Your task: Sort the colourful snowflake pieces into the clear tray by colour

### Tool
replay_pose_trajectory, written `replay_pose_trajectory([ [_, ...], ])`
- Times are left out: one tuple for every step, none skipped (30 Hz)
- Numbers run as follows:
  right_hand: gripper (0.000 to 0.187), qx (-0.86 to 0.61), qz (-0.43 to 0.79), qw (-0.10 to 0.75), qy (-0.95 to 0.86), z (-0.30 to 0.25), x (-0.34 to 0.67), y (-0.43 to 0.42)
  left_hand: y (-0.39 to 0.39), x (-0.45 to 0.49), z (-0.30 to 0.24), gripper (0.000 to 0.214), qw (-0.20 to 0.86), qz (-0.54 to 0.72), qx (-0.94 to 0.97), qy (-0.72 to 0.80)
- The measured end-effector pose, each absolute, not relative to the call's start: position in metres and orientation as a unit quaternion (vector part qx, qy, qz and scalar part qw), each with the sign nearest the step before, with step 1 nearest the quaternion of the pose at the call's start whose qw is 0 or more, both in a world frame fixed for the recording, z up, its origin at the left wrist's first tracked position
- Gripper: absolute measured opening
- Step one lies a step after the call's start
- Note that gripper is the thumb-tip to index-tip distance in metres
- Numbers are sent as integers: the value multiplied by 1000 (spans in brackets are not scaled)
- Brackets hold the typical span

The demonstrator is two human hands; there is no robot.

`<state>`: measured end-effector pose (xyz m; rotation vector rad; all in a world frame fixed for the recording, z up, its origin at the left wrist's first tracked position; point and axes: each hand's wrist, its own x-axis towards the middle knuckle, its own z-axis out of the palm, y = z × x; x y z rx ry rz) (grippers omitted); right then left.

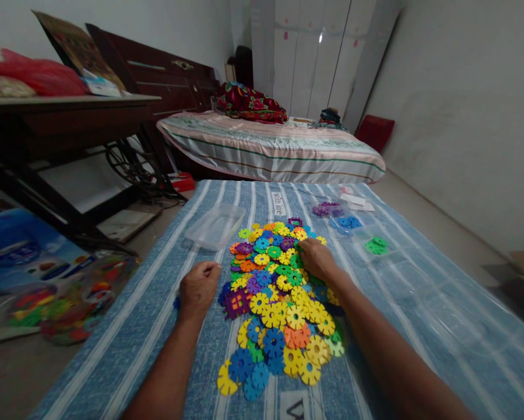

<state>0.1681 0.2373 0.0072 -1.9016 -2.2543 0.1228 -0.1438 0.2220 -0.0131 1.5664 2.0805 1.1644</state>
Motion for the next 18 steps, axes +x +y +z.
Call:
replay_pose_trajectory([
  [25,-642,40,89,-760,7,167,238,222,-143,-13,25,145,401,542,724],
  [24,-643,37,82,-761,6,167,239,222,-143,-12,25,147,398,541,726],
  [23,-643,33,78,-761,6,166,240,222,-142,-11,26,148,396,541,727],
  [23,-643,30,75,-762,6,166,241,221,-142,-11,26,149,396,540,728],
  [23,-643,27,72,-762,5,166,242,221,-142,-10,26,150,396,539,728],
  [23,-644,25,70,-762,5,165,242,221,-142,-10,26,151,397,539,727],
  [24,-644,22,69,-761,4,165,242,221,-142,-10,26,152,398,539,727],
  [26,-645,18,67,-761,3,164,243,222,-142,-10,27,152,399,539,727],
  [28,-647,14,66,-760,2,164,243,222,-142,-10,27,154,399,539,726],
  [30,-649,9,64,-758,0,163,243,222,-142,-10,27,154,398,539,726],
  [31,-652,6,63,-756,-1,162,243,222,-143,-11,28,154,397,539,727],
  [32,-655,3,63,-753,-1,162,243,222,-143,-11,28,154,395,539,728],
  [31,-657,3,63,-751,-2,161,244,222,-143,-11,28,154,394,538,729],
  [31,-661,3,63,-748,-2,161,244,222,-143,-11,28,153,394,539,729],
  [30,-664,4,65,-745,-3,161,244,222,-143,-11,28,153,393,540,728],
  [30,-668,5,67,-741,-3,161,244,222,-143,-11,27,152,394,541,727],
  [30,-670,7,70,-739,-3,162,244,222,-143,-11,27,152,394,542,726],
  [30,-672,11,75,-737,-3,162,243,222,-143,-11,26,151,395,543,725],
])
